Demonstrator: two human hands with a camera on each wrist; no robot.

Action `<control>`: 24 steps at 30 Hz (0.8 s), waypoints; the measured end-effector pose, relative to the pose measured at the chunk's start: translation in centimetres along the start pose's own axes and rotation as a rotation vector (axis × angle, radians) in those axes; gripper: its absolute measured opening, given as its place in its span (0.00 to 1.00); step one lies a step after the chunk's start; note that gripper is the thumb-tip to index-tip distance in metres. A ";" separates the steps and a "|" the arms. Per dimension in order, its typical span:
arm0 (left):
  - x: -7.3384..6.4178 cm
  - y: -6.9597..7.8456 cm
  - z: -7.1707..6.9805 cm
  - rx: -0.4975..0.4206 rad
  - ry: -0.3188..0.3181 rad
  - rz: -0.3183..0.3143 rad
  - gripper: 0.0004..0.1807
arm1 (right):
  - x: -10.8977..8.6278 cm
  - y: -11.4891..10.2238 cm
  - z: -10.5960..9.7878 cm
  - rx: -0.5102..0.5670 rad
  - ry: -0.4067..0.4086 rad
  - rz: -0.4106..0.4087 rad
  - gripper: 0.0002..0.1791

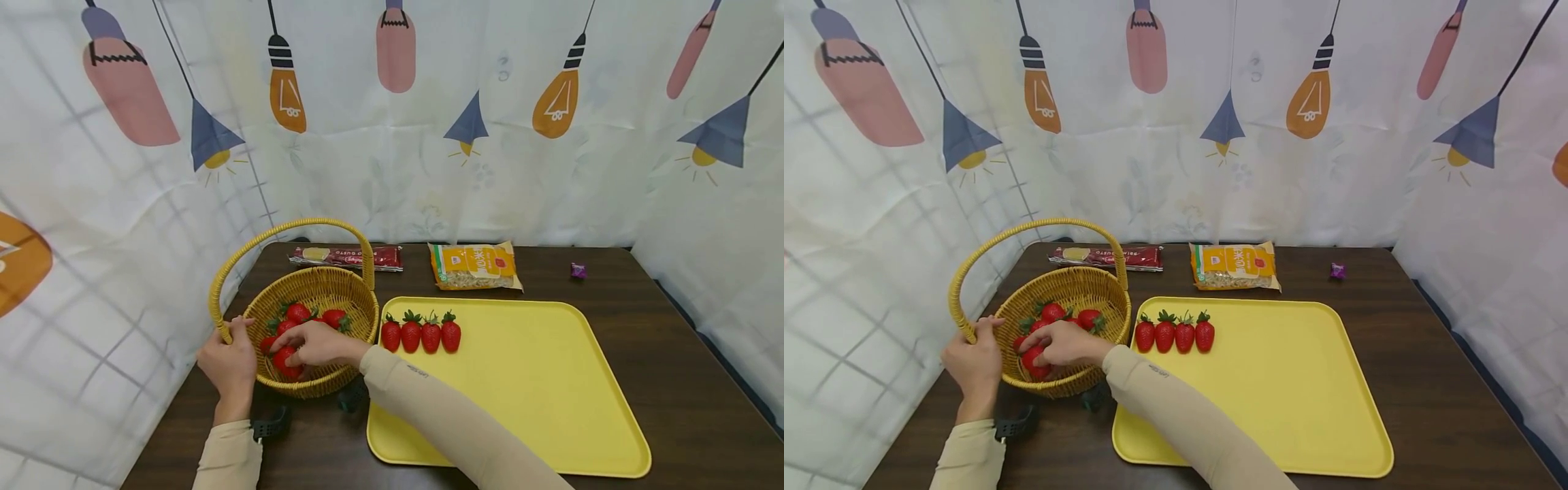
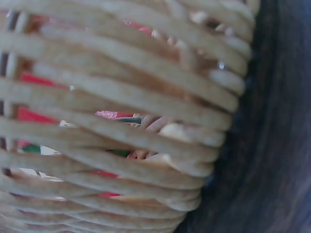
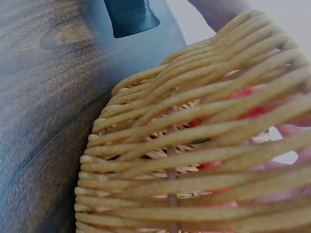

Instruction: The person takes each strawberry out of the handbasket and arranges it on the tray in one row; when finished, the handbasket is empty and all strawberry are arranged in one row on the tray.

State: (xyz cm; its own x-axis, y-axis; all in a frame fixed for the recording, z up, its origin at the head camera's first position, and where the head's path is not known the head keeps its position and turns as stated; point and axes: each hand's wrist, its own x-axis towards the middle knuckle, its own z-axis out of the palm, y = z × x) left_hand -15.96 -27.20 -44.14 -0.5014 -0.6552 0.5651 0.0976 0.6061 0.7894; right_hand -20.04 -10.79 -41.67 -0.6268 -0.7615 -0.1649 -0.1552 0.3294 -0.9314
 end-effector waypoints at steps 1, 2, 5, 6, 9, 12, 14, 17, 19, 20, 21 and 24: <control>0.0 0.0 0.0 -0.004 -0.002 -0.002 0.21 | -0.1 0.0 -0.1 0.037 0.019 0.000 0.17; 0.0 0.0 0.0 -0.005 -0.004 -0.004 0.22 | -0.3 0.0 -0.2 0.069 0.033 -0.004 0.17; 0.0 -0.1 0.1 -0.007 -0.008 -0.008 0.22 | -0.7 -0.1 -0.5 0.109 0.064 -0.030 0.18; 0.0 -0.2 0.1 -0.003 -0.008 -0.007 0.22 | -0.8 -0.1 -0.7 0.111 0.069 -0.039 0.18; 0.0 -0.2 0.1 0.005 -0.004 -0.007 0.22 | -1.3 -0.3 -1.2 0.131 0.063 -0.061 0.18; 0.0 -0.2 0.1 0.004 -0.007 -0.013 0.22 | -1.9 -0.7 -1.6 0.162 0.052 -0.078 0.18; 0.0 -0.2 0.1 0.001 -0.010 -0.016 0.22 | -2.3 -1.0 -1.8 0.177 0.050 -0.090 0.18; 0.0 -0.2 0.1 0.004 -0.010 -0.017 0.21 | -3.0 -1.2 -2.0 0.188 0.065 -0.092 0.18; 0.0 -0.3 0.1 0.003 -0.009 -0.017 0.21 | -3.5 -1.2 -2.1 0.193 0.077 -0.099 0.18; 0.0 -0.3 0.1 0.004 -0.008 -0.017 0.22 | -3.7 -1.1 -2.2 0.194 0.087 -0.101 0.18; 0.0 -0.3 0.1 0.004 -0.008 -0.017 0.22 | -4.0 -1.0 -2.3 0.196 0.096 -0.103 0.17; 0.0 -0.3 0.1 0.004 -0.008 -0.018 0.22 | -4.9 -0.5 -2.8 0.187 0.122 -0.122 0.17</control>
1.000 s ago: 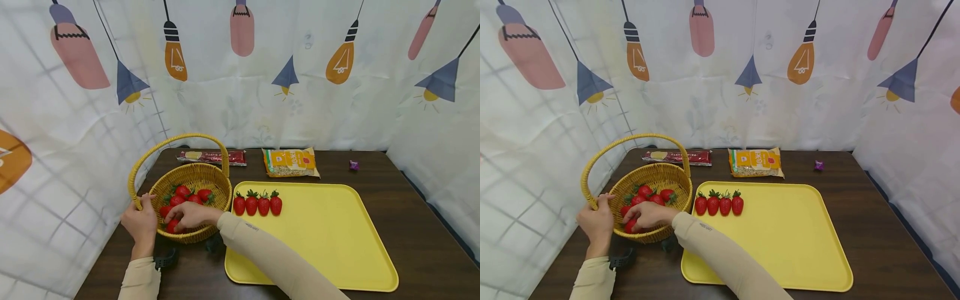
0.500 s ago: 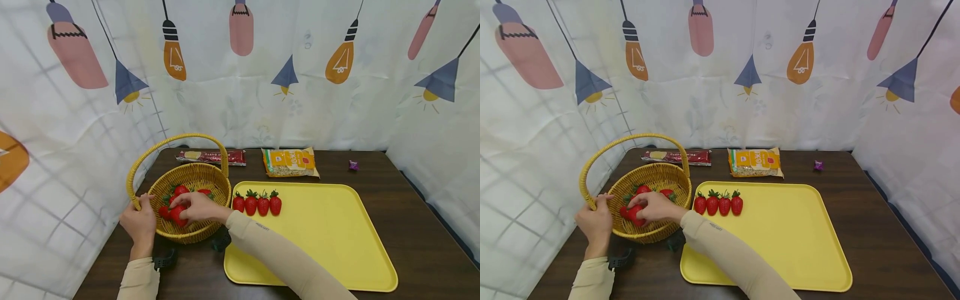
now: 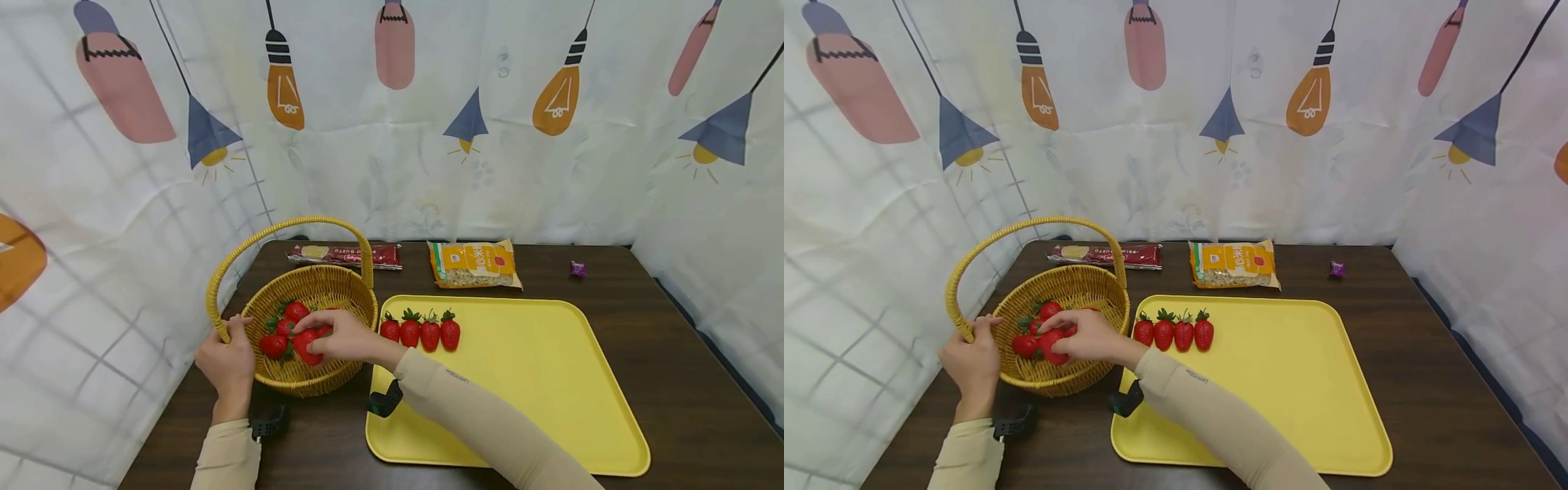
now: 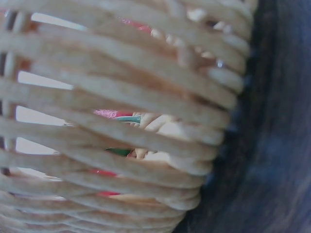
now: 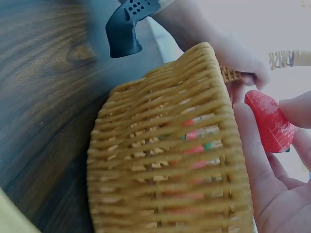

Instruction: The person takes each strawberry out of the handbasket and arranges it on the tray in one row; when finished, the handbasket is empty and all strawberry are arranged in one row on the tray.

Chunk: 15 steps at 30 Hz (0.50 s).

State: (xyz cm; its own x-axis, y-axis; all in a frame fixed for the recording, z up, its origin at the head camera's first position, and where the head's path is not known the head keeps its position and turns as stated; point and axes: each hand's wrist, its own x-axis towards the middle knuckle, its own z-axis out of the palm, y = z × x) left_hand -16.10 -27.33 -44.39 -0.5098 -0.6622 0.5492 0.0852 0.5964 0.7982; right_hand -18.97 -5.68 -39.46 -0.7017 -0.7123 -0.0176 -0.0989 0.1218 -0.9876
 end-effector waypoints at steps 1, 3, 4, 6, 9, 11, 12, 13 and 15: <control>0.0 0.0 0.0 0.000 0.000 0.001 0.22 | -0.3 0.1 -0.3 -0.006 0.008 -0.009 0.17; 0.0 0.1 0.0 -0.002 0.000 0.001 0.22 | -0.8 0.3 -0.8 -0.004 0.025 -0.025 0.17; 0.0 0.2 0.0 -0.002 0.000 0.004 0.22 | -1.1 0.4 -1.1 0.001 0.036 -0.033 0.17; 0.0 0.2 -0.1 -0.005 0.003 0.008 0.22 | -1.6 0.7 -1.6 0.021 0.061 -0.044 0.17; -0.1 0.3 -0.1 -0.003 0.008 0.021 0.21 | -2.7 1.1 -2.4 0.062 0.113 -0.047 0.17; -0.1 0.3 -0.1 0.002 0.014 0.026 0.21 | -3.4 1.5 -3.0 0.077 0.143 -0.048 0.18; 0.0 0.3 -0.1 0.002 0.015 0.023 0.21 | -3.7 1.6 -3.2 0.079 0.156 -0.052 0.18; 0.0 0.3 -0.1 0.002 0.016 0.022 0.21 | -4.0 1.8 -3.5 0.085 0.166 -0.054 0.18; 0.0 0.3 -0.1 -0.001 0.021 0.018 0.21 | -4.6 2.1 -4.1 0.105 0.177 -0.058 0.19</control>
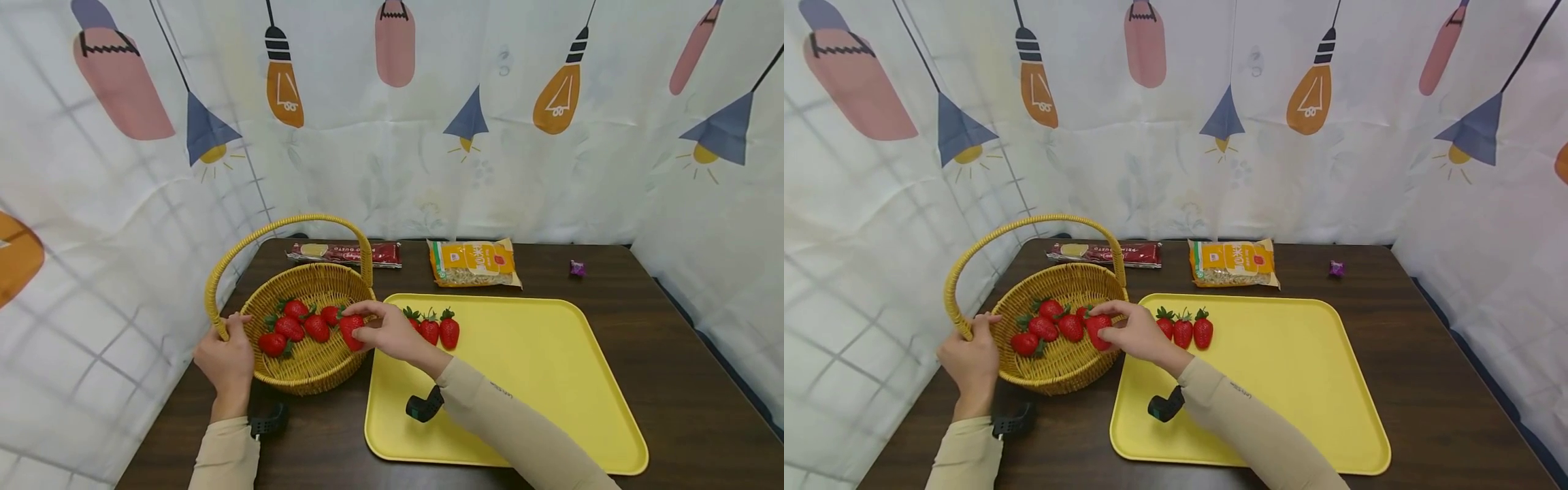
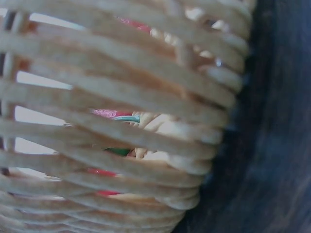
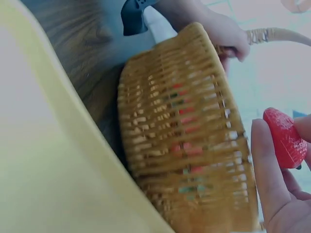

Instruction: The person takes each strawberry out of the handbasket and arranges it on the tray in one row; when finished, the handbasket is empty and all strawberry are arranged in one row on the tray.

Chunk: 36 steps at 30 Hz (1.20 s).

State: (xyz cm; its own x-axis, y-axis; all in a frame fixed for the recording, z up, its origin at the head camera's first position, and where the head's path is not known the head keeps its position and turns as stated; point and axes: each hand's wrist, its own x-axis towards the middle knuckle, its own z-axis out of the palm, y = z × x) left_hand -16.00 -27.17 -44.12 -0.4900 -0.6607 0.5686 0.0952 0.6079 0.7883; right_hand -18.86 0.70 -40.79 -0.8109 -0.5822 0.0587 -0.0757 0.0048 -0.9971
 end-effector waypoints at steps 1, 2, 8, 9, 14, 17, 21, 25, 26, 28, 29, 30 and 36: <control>0.0 0.0 0.0 -0.002 0.002 0.000 0.21 | -0.2 0.0 -0.3 0.001 0.010 -0.001 0.19; 0.0 0.0 0.0 -0.005 0.004 -0.002 0.21 | -0.4 0.1 -0.7 0.009 0.017 -0.001 0.20; -0.1 -0.2 0.1 -0.006 0.004 -0.006 0.20 | -1.5 0.2 -2.9 0.024 0.090 0.007 0.21; -0.1 -0.1 0.1 -0.006 0.004 -0.005 0.20 | -1.7 0.2 -3.3 0.032 0.106 0.009 0.21; -0.1 -0.3 0.2 0.002 -0.002 0.007 0.21 | -2.7 0.8 -5.2 0.044 0.194 0.020 0.20; 0.0 -0.4 0.2 0.000 -0.008 0.006 0.22 | -3.3 1.2 -6.3 0.022 0.245 0.033 0.19; 0.0 -0.5 0.3 -0.002 -0.006 -0.002 0.22 | -4.1 1.5 -7.7 -0.001 0.293 0.047 0.20; 0.0 -0.4 0.2 0.003 -0.003 -0.008 0.22 | -5.0 1.8 -9.1 -0.006 0.332 0.056 0.21; 0.0 -0.4 0.2 0.001 -0.005 -0.008 0.22 | -5.2 1.9 -9.4 -0.008 0.340 0.054 0.21; -0.1 -0.4 0.2 0.000 -0.007 -0.006 0.22 | -5.7 2.2 -10.0 -0.009 0.358 0.052 0.21; -0.1 -0.3 0.2 -0.002 -0.007 -0.005 0.22 | -6.0 2.3 -10.4 -0.013 0.365 0.050 0.22; -0.1 -0.3 0.2 -0.004 -0.008 -0.005 0.22 | -6.3 2.5 -10.7 -0.014 0.370 0.047 0.22; 0.1 -0.6 0.3 -0.014 -0.005 -0.009 0.23 | -8.1 3.5 -12.2 0.015 0.406 0.027 0.24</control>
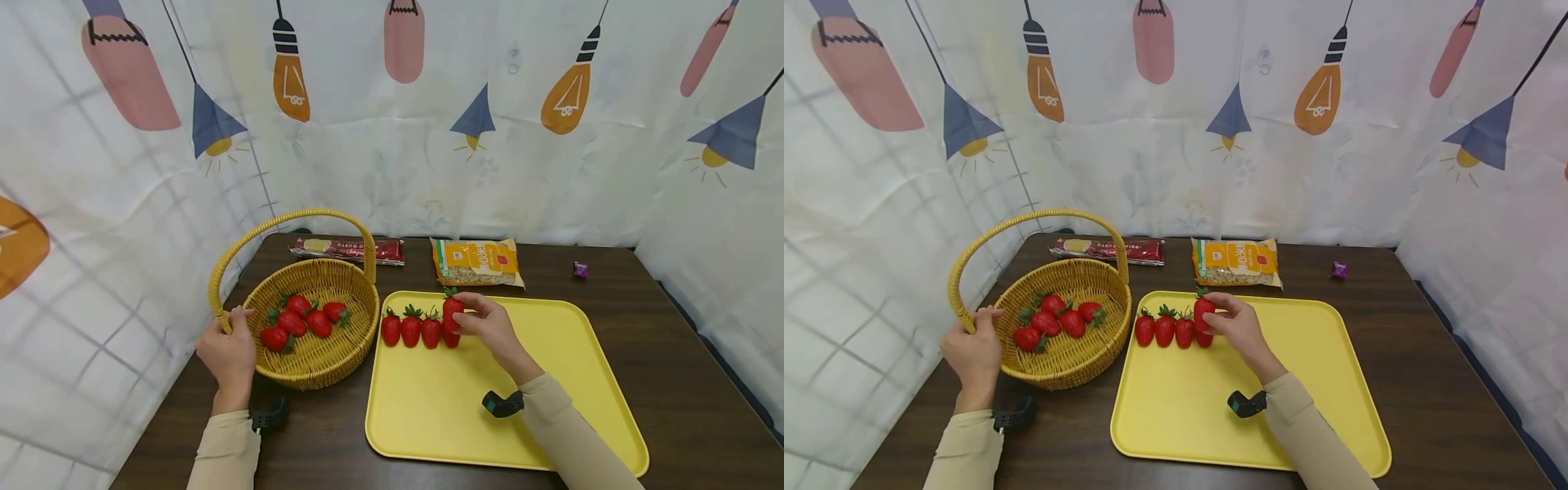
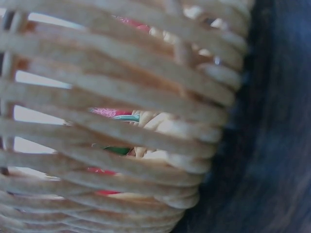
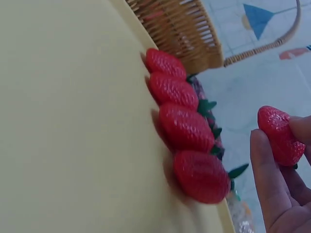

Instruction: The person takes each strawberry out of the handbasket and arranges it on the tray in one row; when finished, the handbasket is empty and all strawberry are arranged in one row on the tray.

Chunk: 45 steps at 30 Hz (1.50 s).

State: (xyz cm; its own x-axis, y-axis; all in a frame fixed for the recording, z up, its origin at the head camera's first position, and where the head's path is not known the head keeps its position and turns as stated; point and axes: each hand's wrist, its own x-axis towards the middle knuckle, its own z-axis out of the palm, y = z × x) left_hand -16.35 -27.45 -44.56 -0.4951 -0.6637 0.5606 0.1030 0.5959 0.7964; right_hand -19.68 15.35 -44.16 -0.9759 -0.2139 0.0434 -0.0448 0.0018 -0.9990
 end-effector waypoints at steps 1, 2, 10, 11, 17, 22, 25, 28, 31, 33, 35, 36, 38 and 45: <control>0.0 0.0 0.0 -0.002 -0.001 0.001 0.23 | -0.1 0.1 -0.3 0.005 0.010 -0.001 0.24; 0.1 0.0 0.0 -0.001 -0.001 -0.001 0.23 | -0.2 0.2 -0.6 0.011 0.022 -0.001 0.24; 0.1 0.4 -0.1 0.000 -0.007 -0.002 0.22 | -0.5 0.9 -2.5 -0.054 0.166 0.036 0.22; 0.0 0.4 -0.1 -0.002 -0.009 -0.002 0.22 | -0.5 1.1 -2.8 -0.062 0.178 0.043 0.22; 0.0 0.5 -0.1 -0.009 -0.016 -0.007 0.22 | -0.2 1.9 -3.8 -0.090 0.218 0.091 0.21; 0.1 0.5 -0.1 -0.003 -0.015 -0.023 0.22 | 0.0 2.2 -4.2 -0.153 0.203 0.104 0.22; 0.0 0.6 -0.2 0.007 -0.013 -0.031 0.22 | 0.0 2.4 -4.2 -0.177 0.174 0.119 0.21; 0.0 0.7 -0.2 0.004 -0.013 -0.034 0.23 | 0.1 2.6 -4.3 -0.184 0.144 0.145 0.21; 0.0 0.7 -0.2 0.000 -0.016 -0.033 0.22 | 0.1 2.8 -4.3 -0.196 0.133 0.173 0.20; 0.0 0.7 -0.2 0.001 -0.019 -0.028 0.22 | 0.1 2.9 -4.3 -0.208 0.120 0.184 0.20; 0.0 0.7 -0.2 0.000 -0.019 -0.024 0.22 | 0.1 2.9 -4.3 -0.215 0.109 0.195 0.19; 0.0 0.6 -0.1 -0.001 -0.018 -0.023 0.21 | 0.1 2.9 -4.3 -0.217 0.099 0.199 0.19; 0.0 0.6 -0.1 -0.002 -0.019 -0.017 0.21 | 0.0 2.8 -4.3 -0.219 0.083 0.207 0.19; 0.0 0.4 -0.2 0.002 -0.022 -0.005 0.22 | -0.1 2.9 -4.6 -0.238 0.038 0.225 0.22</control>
State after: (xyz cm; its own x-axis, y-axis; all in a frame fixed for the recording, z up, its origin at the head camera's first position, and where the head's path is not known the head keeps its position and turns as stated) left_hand -16.12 -27.32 -44.17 -0.5142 -0.6566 0.5519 0.0989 0.5938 0.7985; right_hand -20.73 19.87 -47.03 -0.9740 -0.1456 -0.1735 0.1289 0.2737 -0.9532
